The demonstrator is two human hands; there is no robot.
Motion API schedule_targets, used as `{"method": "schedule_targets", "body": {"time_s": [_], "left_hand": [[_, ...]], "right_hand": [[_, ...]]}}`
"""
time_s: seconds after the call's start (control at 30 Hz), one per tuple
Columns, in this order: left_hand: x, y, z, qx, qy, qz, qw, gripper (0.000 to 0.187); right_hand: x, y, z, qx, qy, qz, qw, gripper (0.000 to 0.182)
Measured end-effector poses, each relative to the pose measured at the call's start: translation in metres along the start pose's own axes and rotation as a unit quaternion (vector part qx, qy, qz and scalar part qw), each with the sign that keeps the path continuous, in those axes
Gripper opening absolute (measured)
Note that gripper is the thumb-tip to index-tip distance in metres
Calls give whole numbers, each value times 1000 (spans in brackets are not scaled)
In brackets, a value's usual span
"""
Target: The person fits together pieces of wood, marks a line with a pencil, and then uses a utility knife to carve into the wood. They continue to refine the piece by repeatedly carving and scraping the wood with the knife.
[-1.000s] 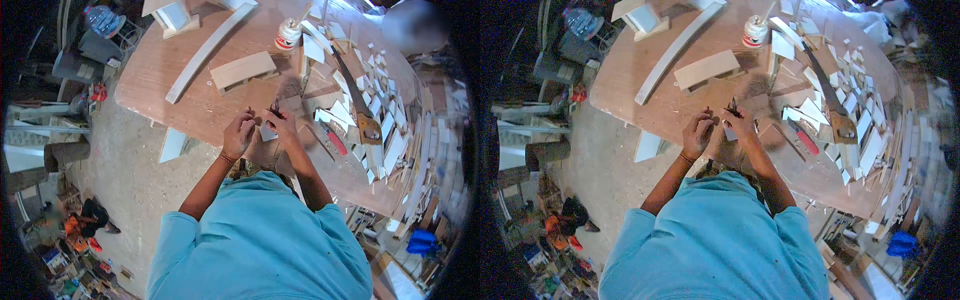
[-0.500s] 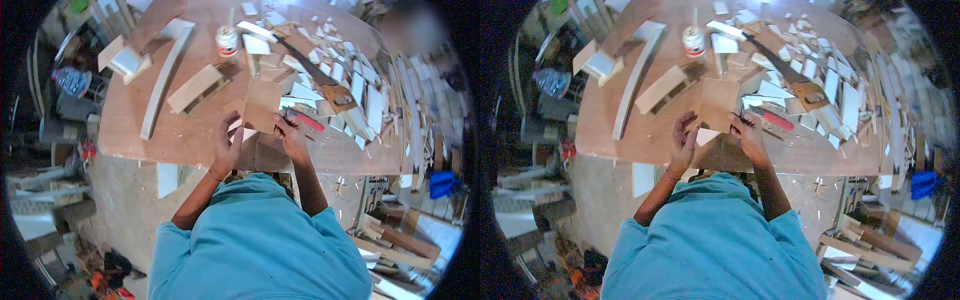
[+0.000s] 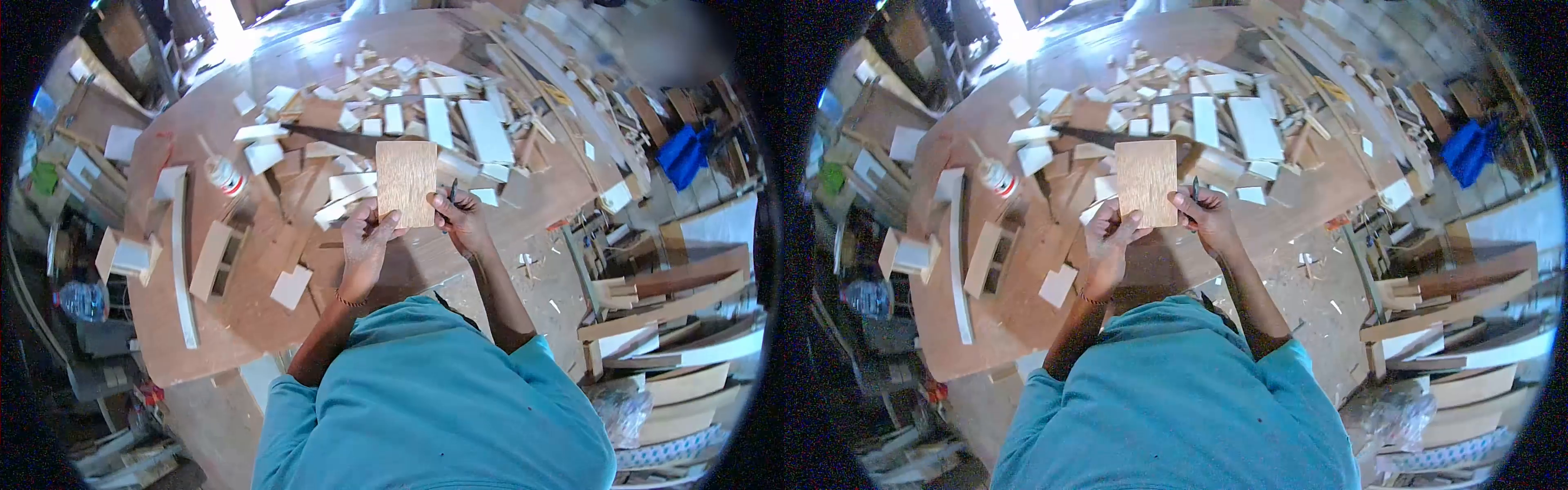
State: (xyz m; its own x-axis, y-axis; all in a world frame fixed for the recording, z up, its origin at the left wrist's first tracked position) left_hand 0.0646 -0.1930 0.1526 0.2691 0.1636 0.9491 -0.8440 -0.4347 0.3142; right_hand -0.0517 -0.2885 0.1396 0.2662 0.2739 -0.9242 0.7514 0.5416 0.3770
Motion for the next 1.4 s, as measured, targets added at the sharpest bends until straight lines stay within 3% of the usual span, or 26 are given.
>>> {"method": "schedule_targets", "body": {"time_s": [0.37,1.03,1.4], "left_hand": [[-9,81,27,-32,15,-18,999,17],[7,36,19,121,17,-50,991,16],[19,57,35,41,52,-9,998,28]], "right_hand": [[-55,-72,0,-9,-53,71,996,25],[-31,-20,42,-105,15,104,989,19],[-50,-48,44,-19,-42,112,993,13]]}}
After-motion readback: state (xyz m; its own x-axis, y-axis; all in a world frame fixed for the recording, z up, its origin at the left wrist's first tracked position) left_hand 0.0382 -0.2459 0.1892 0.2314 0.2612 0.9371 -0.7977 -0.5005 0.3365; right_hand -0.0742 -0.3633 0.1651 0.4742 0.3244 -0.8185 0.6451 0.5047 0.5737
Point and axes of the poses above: each hand's wrist, its own z-axis towards the middle knuckle, its own y-axis out of the palm, x = y × z, the point moved 9 cm from there along z, towards the middle knuckle, and after that the axes turned 1 degree about -x, right-handed, at the moved point
